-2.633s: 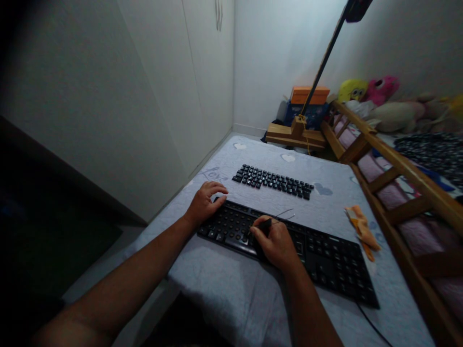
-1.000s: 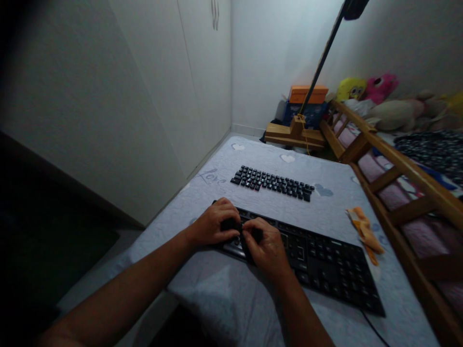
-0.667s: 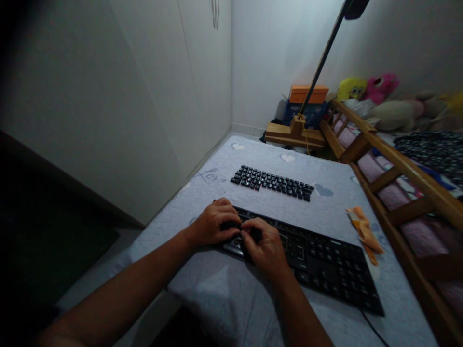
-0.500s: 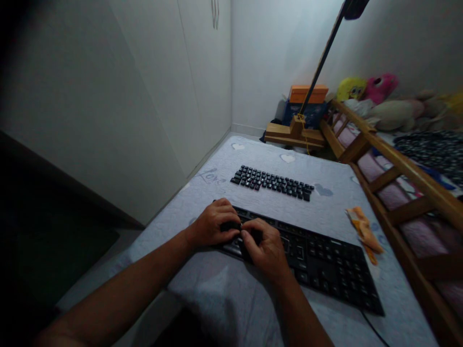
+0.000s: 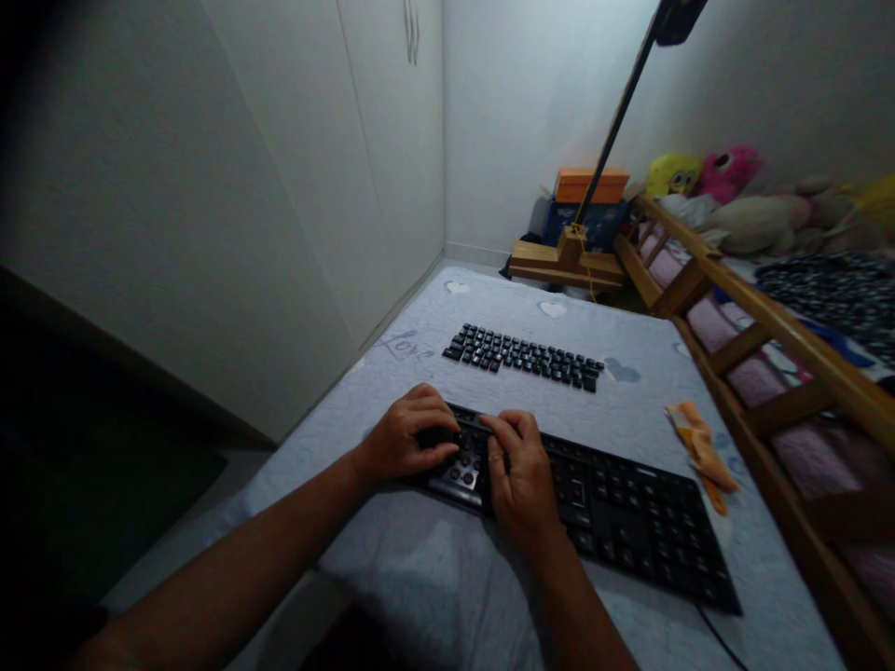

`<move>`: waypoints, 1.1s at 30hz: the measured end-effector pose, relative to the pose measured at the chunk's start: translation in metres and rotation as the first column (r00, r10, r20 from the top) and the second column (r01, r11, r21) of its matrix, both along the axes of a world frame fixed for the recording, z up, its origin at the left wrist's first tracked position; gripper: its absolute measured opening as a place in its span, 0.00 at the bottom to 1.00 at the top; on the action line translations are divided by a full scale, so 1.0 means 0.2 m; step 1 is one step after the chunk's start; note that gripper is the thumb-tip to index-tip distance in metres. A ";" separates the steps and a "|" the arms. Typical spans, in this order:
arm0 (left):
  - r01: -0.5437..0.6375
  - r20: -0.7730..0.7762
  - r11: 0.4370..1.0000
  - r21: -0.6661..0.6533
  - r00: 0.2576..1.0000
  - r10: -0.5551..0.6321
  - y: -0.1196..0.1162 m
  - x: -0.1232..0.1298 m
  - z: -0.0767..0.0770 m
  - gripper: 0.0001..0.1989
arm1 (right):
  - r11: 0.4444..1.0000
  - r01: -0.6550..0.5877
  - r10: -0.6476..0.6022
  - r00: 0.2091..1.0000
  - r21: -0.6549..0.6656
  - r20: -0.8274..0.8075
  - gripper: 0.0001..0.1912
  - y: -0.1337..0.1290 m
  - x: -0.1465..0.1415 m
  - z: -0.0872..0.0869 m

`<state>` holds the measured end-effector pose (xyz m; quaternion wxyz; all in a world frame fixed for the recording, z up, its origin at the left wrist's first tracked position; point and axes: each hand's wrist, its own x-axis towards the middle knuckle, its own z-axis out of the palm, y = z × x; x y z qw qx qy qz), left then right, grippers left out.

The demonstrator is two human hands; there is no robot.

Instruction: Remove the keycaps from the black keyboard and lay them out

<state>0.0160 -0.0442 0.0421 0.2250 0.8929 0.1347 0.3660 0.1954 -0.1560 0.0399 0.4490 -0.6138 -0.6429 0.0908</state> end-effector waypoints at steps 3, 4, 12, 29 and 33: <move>0.005 0.014 1.000 -0.028 1.000 -0.004 0.00 0.00 0.00 0.06 | 0.999 -0.049 0.048 0.996 0.011 0.079 0.15 0.01 -0.01 -0.01; 0.008 0.021 0.999 -0.040 1.000 -0.007 0.00 0.00 0.00 0.07 | 0.998 -0.061 0.061 0.993 0.004 0.099 0.14 0.01 -0.01 -0.02; 0.044 0.040 0.995 -0.084 0.998 -0.041 0.00 0.00 -0.01 0.07 | 0.997 -0.079 0.081 0.991 -0.018 0.109 0.08 0.02 -0.02 -0.03; -0.369 0.034 0.880 -0.301 0.917 0.396 0.22 -0.08 -0.12 0.08 | 0.986 0.034 0.021 0.944 -0.162 0.329 0.07 0.17 0.28 0.17; -0.428 -0.038 0.826 -0.367 0.894 0.446 0.26 -0.07 -0.16 0.09 | 0.951 0.153 -0.019 0.896 -0.269 0.443 0.08 0.38 0.37 0.12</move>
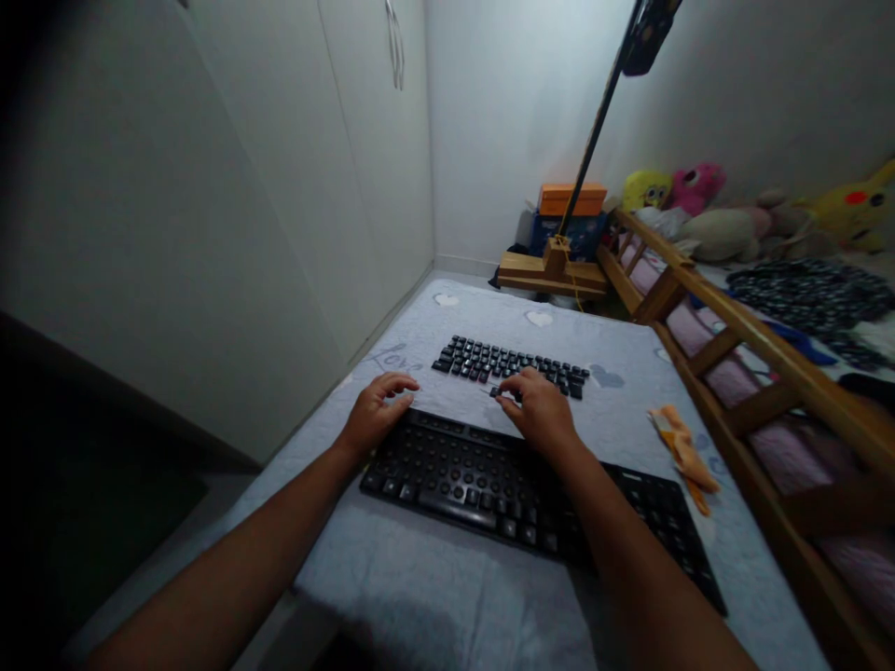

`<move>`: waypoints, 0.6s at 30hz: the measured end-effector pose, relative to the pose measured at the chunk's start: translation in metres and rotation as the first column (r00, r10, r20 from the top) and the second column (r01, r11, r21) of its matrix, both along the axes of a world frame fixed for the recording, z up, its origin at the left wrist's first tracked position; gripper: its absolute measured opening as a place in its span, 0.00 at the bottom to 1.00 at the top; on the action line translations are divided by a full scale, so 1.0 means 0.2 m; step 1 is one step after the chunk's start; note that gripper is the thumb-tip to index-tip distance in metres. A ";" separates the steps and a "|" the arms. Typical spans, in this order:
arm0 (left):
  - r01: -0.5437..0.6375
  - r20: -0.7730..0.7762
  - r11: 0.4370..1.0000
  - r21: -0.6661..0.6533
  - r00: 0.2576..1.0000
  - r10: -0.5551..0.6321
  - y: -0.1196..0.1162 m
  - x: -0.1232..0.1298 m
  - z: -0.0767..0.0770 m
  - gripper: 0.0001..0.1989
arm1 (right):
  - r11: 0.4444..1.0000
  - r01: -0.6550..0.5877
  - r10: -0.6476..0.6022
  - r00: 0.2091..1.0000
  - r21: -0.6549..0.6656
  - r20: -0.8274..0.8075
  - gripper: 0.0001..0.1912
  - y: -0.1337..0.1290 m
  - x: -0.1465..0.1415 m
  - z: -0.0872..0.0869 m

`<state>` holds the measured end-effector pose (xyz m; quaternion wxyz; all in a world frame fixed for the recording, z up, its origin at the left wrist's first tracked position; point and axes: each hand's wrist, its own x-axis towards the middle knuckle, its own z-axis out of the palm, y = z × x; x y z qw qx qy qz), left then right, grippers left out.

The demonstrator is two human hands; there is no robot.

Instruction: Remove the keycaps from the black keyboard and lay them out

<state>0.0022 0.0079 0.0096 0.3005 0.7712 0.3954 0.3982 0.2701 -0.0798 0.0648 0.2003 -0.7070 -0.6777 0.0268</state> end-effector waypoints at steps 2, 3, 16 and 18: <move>-0.006 -0.028 1.000 -0.016 1.000 0.005 0.00 0.01 -0.01 0.09 | 0.996 0.070 -0.068 0.997 -0.058 0.036 0.09 0.09 0.03 -0.04; -0.003 -0.038 1.000 -0.020 0.999 0.002 0.00 0.01 -0.01 0.09 | 0.993 0.091 -0.088 0.995 -0.069 0.044 0.10 0.13 0.04 -0.07; 0.004 -0.060 0.997 -0.072 0.998 -0.008 0.02 0.03 -0.03 0.08 | 0.970 0.170 -0.151 0.982 -0.175 0.117 0.13 0.30 0.05 -0.17; 0.006 -0.063 0.997 -0.071 0.998 -0.010 0.02 0.03 -0.03 0.08 | 0.969 0.170 -0.151 0.982 -0.180 0.117 0.13 0.30 0.04 -0.18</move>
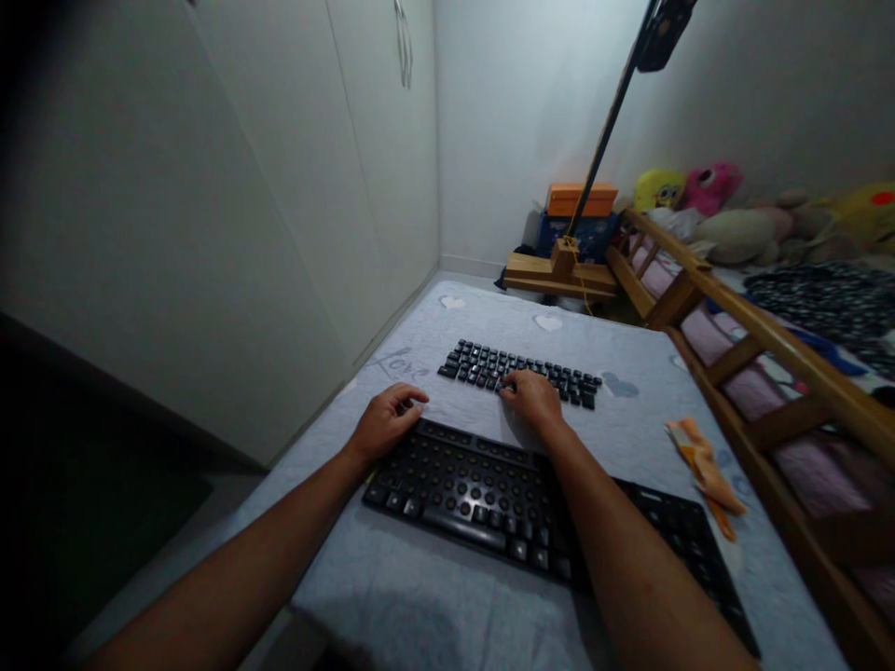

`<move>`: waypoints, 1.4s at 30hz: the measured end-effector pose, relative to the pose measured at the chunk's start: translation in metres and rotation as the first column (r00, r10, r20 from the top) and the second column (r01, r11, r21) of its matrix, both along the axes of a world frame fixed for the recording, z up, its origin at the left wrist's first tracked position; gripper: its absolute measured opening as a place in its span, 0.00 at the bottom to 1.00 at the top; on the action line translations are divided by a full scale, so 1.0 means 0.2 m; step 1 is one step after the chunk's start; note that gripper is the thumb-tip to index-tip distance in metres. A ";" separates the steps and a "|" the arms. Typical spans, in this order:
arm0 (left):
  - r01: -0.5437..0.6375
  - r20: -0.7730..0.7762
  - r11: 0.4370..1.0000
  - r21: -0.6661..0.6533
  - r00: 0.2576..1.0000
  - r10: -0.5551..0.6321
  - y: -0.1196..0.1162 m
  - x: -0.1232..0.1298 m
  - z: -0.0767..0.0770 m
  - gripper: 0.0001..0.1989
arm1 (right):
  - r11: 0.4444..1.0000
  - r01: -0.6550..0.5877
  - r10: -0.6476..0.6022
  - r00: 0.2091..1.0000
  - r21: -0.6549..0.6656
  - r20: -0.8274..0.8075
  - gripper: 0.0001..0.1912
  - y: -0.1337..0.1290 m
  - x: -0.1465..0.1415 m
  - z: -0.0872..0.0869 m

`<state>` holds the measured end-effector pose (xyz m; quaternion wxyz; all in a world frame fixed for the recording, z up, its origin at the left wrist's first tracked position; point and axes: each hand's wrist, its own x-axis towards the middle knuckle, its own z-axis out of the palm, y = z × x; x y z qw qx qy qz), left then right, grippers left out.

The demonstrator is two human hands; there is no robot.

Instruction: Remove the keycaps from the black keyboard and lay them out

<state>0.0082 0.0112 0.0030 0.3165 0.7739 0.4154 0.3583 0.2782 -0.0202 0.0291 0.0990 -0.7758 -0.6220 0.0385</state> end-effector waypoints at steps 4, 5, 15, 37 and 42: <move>0.010 -0.004 1.000 0.004 1.000 -0.010 0.00 0.00 0.00 0.08 | 1.000 -0.005 0.005 1.000 -0.001 0.007 0.14 0.00 0.00 0.00; 0.010 -0.004 1.000 0.005 1.000 -0.010 0.00 0.00 0.00 0.08 | 1.000 -0.004 0.004 1.000 0.000 0.009 0.14 0.00 0.00 0.00; 0.019 -0.016 1.000 -0.004 1.000 -0.019 -0.01 0.00 0.01 0.08 | 1.000 0.002 -0.002 1.000 0.004 0.011 0.13 0.00 -0.01 -0.01; -0.010 0.014 1.000 -0.019 1.000 0.010 0.00 0.00 0.01 0.08 | 0.916 0.182 0.079 0.793 0.359 -0.604 0.20 -0.28 0.04 0.26; -0.019 0.015 0.999 -0.033 1.000 0.020 0.00 0.00 0.01 0.08 | 0.890 0.212 0.174 0.660 0.404 -0.731 0.20 -0.59 0.01 0.35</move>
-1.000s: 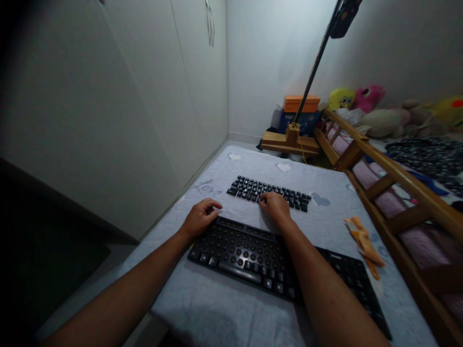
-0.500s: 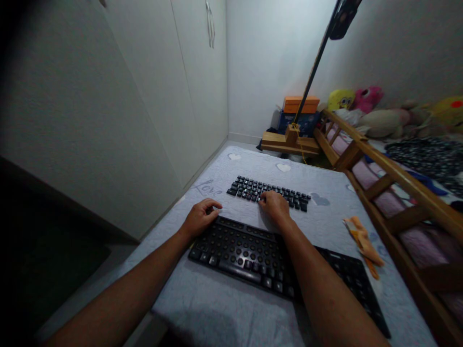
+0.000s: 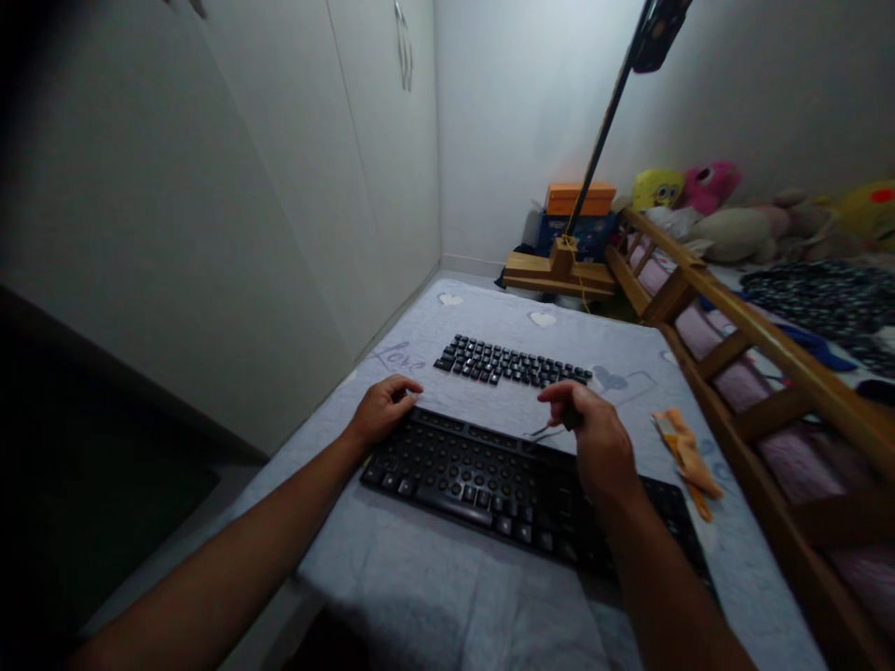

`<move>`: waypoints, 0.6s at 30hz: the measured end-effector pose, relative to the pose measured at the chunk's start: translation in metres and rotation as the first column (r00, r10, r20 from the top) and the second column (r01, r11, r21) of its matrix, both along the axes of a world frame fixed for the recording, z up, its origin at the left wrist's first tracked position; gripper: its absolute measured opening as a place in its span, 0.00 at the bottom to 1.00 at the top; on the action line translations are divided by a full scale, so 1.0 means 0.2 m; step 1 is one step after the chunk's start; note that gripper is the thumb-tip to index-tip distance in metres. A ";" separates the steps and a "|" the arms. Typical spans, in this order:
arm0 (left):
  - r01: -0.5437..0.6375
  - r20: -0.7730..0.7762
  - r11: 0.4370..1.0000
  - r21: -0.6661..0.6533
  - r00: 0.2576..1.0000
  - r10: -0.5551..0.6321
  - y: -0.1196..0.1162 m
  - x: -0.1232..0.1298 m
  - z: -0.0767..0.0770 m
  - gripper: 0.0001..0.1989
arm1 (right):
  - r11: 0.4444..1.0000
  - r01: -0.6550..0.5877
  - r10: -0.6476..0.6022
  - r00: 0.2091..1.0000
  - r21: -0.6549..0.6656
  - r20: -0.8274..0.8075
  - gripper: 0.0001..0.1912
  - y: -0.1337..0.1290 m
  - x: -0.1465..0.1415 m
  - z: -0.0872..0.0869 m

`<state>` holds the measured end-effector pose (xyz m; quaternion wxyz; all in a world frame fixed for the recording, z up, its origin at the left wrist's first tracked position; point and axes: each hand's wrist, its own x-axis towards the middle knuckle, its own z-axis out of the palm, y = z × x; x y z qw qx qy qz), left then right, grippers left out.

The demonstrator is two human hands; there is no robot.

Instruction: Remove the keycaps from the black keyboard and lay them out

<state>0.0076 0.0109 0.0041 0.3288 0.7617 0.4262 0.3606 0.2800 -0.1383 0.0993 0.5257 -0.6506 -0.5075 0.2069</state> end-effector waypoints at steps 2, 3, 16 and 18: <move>-0.003 0.001 1.000 -0.004 1.000 0.003 0.00 0.00 0.00 0.08 | 0.997 -0.027 0.023 0.998 -0.076 -0.052 0.21 -0.10 -0.04 0.00; -0.004 -0.002 1.000 -0.003 1.000 0.004 0.00 0.00 0.00 0.08 | 0.990 -0.062 0.052 0.996 -0.124 -0.078 0.21 -0.14 -0.06 -0.01; -0.035 -0.067 0.999 0.016 0.997 0.036 0.01 0.01 -0.01 0.09 | 0.937 -0.252 0.302 0.933 -0.241 0.196 0.09 -0.27 -0.27 -0.18; -0.035 -0.072 0.999 0.017 0.997 0.036 0.01 0.01 -0.01 0.09 | 0.935 -0.258 0.312 0.923 -0.241 0.223 0.08 -0.28 -0.28 -0.19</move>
